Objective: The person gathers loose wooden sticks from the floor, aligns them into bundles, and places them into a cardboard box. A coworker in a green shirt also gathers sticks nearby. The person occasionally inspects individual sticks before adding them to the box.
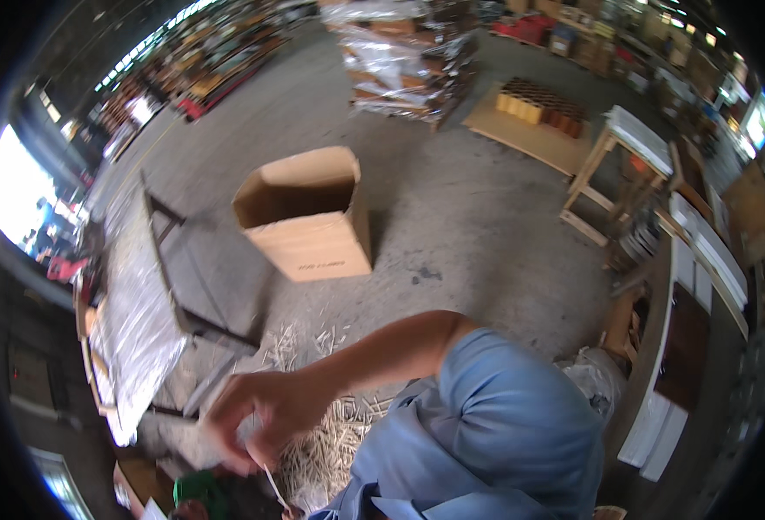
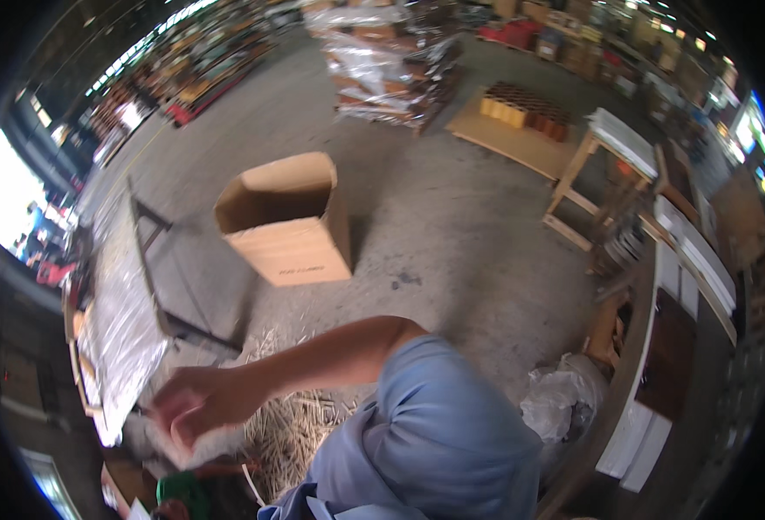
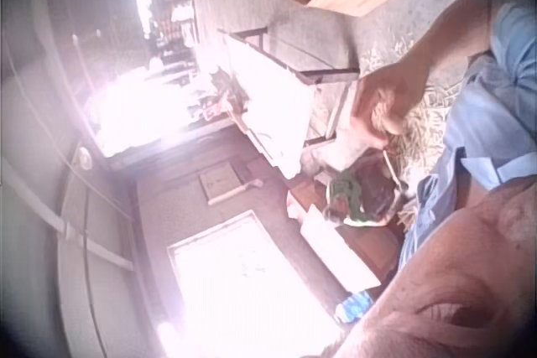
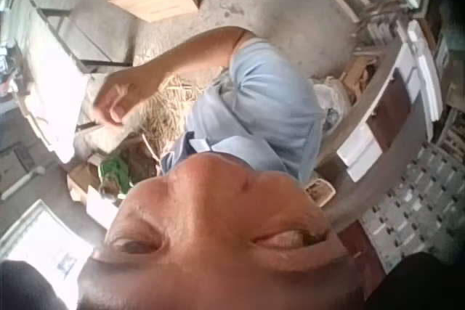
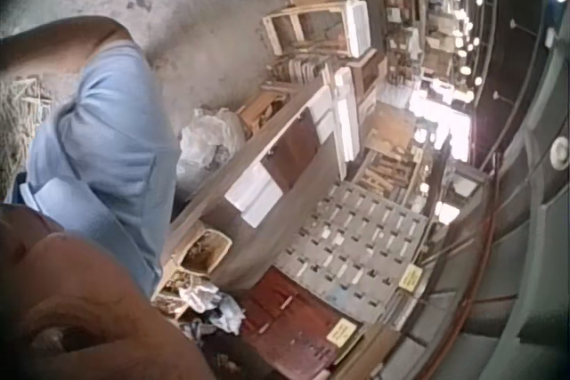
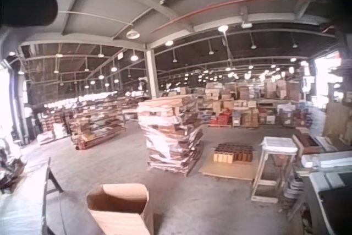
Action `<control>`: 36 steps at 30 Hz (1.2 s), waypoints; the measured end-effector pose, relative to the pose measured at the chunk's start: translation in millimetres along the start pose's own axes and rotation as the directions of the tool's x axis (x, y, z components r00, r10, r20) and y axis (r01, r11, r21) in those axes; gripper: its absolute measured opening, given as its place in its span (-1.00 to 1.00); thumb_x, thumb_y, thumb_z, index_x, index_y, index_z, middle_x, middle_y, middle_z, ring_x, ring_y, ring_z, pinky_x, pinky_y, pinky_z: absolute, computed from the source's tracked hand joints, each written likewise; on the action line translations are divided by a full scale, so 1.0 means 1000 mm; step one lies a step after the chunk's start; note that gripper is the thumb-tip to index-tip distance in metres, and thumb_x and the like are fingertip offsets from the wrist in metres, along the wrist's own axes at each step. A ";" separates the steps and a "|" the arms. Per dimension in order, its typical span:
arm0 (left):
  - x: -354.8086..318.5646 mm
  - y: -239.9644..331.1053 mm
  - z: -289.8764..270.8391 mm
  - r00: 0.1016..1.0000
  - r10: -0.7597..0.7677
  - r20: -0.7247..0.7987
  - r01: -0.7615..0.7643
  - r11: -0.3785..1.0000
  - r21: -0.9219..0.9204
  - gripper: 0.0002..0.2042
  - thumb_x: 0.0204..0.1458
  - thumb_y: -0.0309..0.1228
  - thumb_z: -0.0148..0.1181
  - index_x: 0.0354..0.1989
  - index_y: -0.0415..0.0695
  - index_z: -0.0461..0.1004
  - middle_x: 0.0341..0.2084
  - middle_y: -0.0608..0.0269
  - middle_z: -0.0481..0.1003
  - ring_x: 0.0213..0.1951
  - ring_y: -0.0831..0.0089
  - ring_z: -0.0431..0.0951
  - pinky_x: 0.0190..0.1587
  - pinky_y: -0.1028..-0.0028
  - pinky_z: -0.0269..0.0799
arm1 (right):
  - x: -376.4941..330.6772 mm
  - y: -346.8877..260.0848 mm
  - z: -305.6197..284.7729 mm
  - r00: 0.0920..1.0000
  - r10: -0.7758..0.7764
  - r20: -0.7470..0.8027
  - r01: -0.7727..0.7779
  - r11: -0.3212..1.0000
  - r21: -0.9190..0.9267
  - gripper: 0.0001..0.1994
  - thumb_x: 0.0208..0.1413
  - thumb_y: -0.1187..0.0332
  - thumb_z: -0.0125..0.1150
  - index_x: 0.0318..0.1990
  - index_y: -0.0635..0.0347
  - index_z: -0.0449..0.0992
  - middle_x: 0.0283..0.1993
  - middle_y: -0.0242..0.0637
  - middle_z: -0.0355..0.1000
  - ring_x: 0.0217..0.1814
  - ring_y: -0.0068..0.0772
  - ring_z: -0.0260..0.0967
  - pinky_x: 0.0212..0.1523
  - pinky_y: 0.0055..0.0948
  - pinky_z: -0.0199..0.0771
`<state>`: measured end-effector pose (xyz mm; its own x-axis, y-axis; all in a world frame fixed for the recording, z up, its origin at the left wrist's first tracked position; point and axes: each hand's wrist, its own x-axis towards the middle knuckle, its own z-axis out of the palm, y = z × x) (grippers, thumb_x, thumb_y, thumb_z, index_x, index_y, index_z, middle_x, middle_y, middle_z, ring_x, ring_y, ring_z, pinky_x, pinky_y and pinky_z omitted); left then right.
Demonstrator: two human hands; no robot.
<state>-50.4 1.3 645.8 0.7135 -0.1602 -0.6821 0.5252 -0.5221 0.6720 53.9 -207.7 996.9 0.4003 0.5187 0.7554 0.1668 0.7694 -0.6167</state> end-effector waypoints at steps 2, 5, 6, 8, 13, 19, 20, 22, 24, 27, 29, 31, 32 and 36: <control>-0.003 0.002 -0.026 1.000 -0.013 -0.014 0.014 0.998 0.066 -0.72 0.07 -0.18 0.08 -0.23 -0.12 0.54 -0.39 0.09 0.58 -0.35 0.11 0.61 -0.30 0.19 0.54 | -0.081 0.064 -0.044 0.845 0.397 -0.358 -0.494 0.837 -0.236 -0.54 0.22 -0.06 0.11 -0.09 0.21 0.42 -0.21 -0.25 0.50 -0.24 -0.47 0.45 -0.24 -0.43 0.48; 0.016 0.035 0.041 0.975 0.040 0.221 -0.061 0.994 0.088 -0.72 0.08 -0.19 0.08 -0.23 -0.13 0.53 -0.39 0.09 0.58 -0.34 0.13 0.61 -0.30 0.20 0.54 | -0.370 0.102 -0.061 0.124 0.429 -0.895 -0.986 -0.051 -0.161 -0.42 0.11 -0.18 0.13 0.01 0.16 0.42 -0.15 -0.07 0.48 -0.11 -0.10 0.46 -0.12 -0.18 0.46; 0.014 0.054 0.116 0.896 0.110 0.431 -0.106 0.994 -0.034 -0.72 0.08 -0.19 0.07 -0.23 -0.13 0.53 -0.39 0.08 0.58 -0.34 0.13 0.61 -0.30 0.21 0.54 | -0.503 0.028 -0.006 -0.273 0.230 -0.934 -0.919 -0.350 0.183 -0.37 0.08 -0.22 0.12 0.02 0.19 0.44 -0.11 -0.06 0.49 -0.09 -0.08 0.46 -0.10 -0.20 0.45; 0.026 0.037 0.025 0.976 0.000 0.219 -0.034 0.988 0.150 -0.72 0.08 -0.20 0.07 -0.22 -0.14 0.53 -0.39 0.08 0.58 -0.34 0.14 0.61 -0.30 0.21 0.54 | -0.508 0.088 0.047 -0.407 0.350 -0.844 -0.891 0.050 0.451 -0.36 0.06 -0.18 0.12 0.01 0.27 0.45 -0.05 -0.02 0.48 -0.06 -0.08 0.45 -0.08 -0.20 0.44; 0.048 0.044 0.013 0.962 -0.011 0.271 -0.054 0.972 0.229 -0.73 0.09 -0.21 0.07 -0.22 -0.16 0.52 -0.39 0.08 0.58 -0.34 0.16 0.61 -0.31 0.22 0.54 | -0.549 0.046 0.149 -0.786 0.257 -0.562 -0.607 -0.151 0.780 -0.38 0.06 -0.16 0.12 0.00 0.28 0.45 -0.07 -0.02 0.48 -0.06 -0.08 0.46 -0.09 -0.20 0.45; 0.070 0.056 0.027 0.933 0.012 0.360 -0.120 0.953 0.279 -0.73 0.10 -0.23 0.06 -0.21 -0.18 0.51 -0.39 0.08 0.58 -0.34 0.19 0.60 -0.31 0.24 0.54 | -0.536 0.072 0.165 -0.765 0.268 -0.585 -0.612 -0.022 0.791 -0.41 0.06 -0.12 0.13 -0.02 0.29 0.46 -0.09 -0.01 0.48 -0.07 -0.08 0.46 -0.09 -0.19 0.45; 0.073 0.057 0.027 0.929 0.015 0.371 -0.129 0.950 0.283 -0.73 0.10 -0.23 0.06 -0.21 -0.18 0.51 -0.38 0.08 0.58 -0.33 0.19 0.60 -0.31 0.24 0.54 | -0.533 0.077 0.162 -0.749 0.270 -0.605 -0.628 0.002 0.778 -0.41 0.06 -0.12 0.13 -0.02 0.29 0.46 -0.09 -0.01 0.48 -0.07 -0.08 0.46 -0.09 -0.18 0.45; 0.077 0.059 0.026 0.925 0.010 0.379 -0.128 0.949 0.287 -0.73 0.11 -0.24 0.06 -0.21 -0.19 0.51 -0.38 0.08 0.58 -0.33 0.20 0.60 -0.31 0.25 0.54 | -0.523 0.085 0.149 -0.723 0.275 -0.634 -0.654 0.025 0.756 -0.42 0.06 -0.11 0.13 -0.03 0.29 0.46 -0.10 -0.01 0.48 -0.07 -0.08 0.46 -0.10 -0.18 0.45; 0.078 0.061 0.032 0.920 0.000 0.391 -0.124 0.948 0.292 -0.73 0.11 -0.24 0.05 -0.21 -0.20 0.50 -0.38 0.08 0.57 -0.33 0.21 0.60 -0.32 0.25 0.54 | -0.519 0.089 0.149 -0.715 0.276 -0.642 -0.659 0.038 0.751 -0.43 0.06 -0.10 0.13 -0.04 0.30 0.46 -0.10 0.00 0.48 -0.07 -0.08 0.46 -0.10 -0.18 0.45; 0.083 0.068 0.030 0.919 -0.001 0.394 -0.128 0.945 0.302 -0.73 0.11 -0.25 0.05 -0.20 -0.21 0.50 -0.38 0.08 0.57 -0.33 0.22 0.60 -0.32 0.26 0.54 | -0.517 0.090 0.141 -0.695 0.268 -0.667 -0.679 0.060 0.732 -0.44 0.06 -0.08 0.13 -0.04 0.30 0.46 -0.11 0.00 0.48 -0.07 -0.08 0.46 -0.10 -0.17 0.45; 0.085 0.070 0.032 0.920 -0.007 0.393 -0.126 0.941 0.313 -0.73 0.12 -0.25 0.05 -0.20 -0.21 0.49 -0.38 0.08 0.57 -0.33 0.23 0.60 -0.32 0.27 0.54 | -0.519 0.088 0.139 -0.693 0.261 -0.672 -0.683 0.060 0.728 -0.45 0.07 -0.07 0.13 -0.05 0.31 0.47 -0.12 0.00 0.48 -0.08 -0.08 0.47 -0.10 -0.17 0.45; 0.088 0.071 0.033 0.919 -0.013 0.393 -0.125 0.938 0.322 -0.73 0.12 -0.26 0.05 -0.20 -0.22 0.49 -0.38 0.08 0.57 -0.33 0.24 0.60 -0.32 0.27 0.54 | -0.522 0.086 0.137 -0.700 0.258 -0.666 -0.678 0.054 0.733 -0.46 0.07 -0.06 0.13 -0.06 0.31 0.47 -0.13 0.01 0.48 -0.08 -0.08 0.47 -0.10 -0.17 0.45; 0.088 0.071 0.034 0.920 -0.013 0.391 -0.124 0.938 0.323 -0.73 0.12 -0.26 0.04 -0.20 -0.22 0.49 -0.38 0.08 0.57 -0.33 0.24 0.60 -0.32 0.27 0.54 | -0.524 0.084 0.138 -0.700 0.260 -0.665 -0.678 0.050 0.733 -0.46 0.07 -0.05 0.14 -0.06 0.31 0.47 -0.13 0.01 0.48 -0.08 -0.08 0.47 -0.10 -0.16 0.45; 0.090 0.069 0.034 0.924 -0.020 0.381 -0.110 0.942 0.316 -0.73 0.13 -0.27 0.04 -0.20 -0.24 0.48 -0.38 0.08 0.57 -0.32 0.26 0.60 -0.32 0.29 0.54 | -0.529 0.078 0.135 -0.700 0.260 -0.666 -0.683 0.031 0.730 -0.48 0.07 -0.03 0.14 -0.07 0.32 0.47 -0.15 0.01 0.49 -0.08 -0.08 0.47 -0.11 -0.16 0.45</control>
<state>34.2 -77.5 621.3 0.4724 -0.4572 -0.7535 0.2697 -0.7389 0.6175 -266.9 -371.7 579.7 0.3631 -0.4110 -0.8362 -0.9258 -0.0581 -0.3735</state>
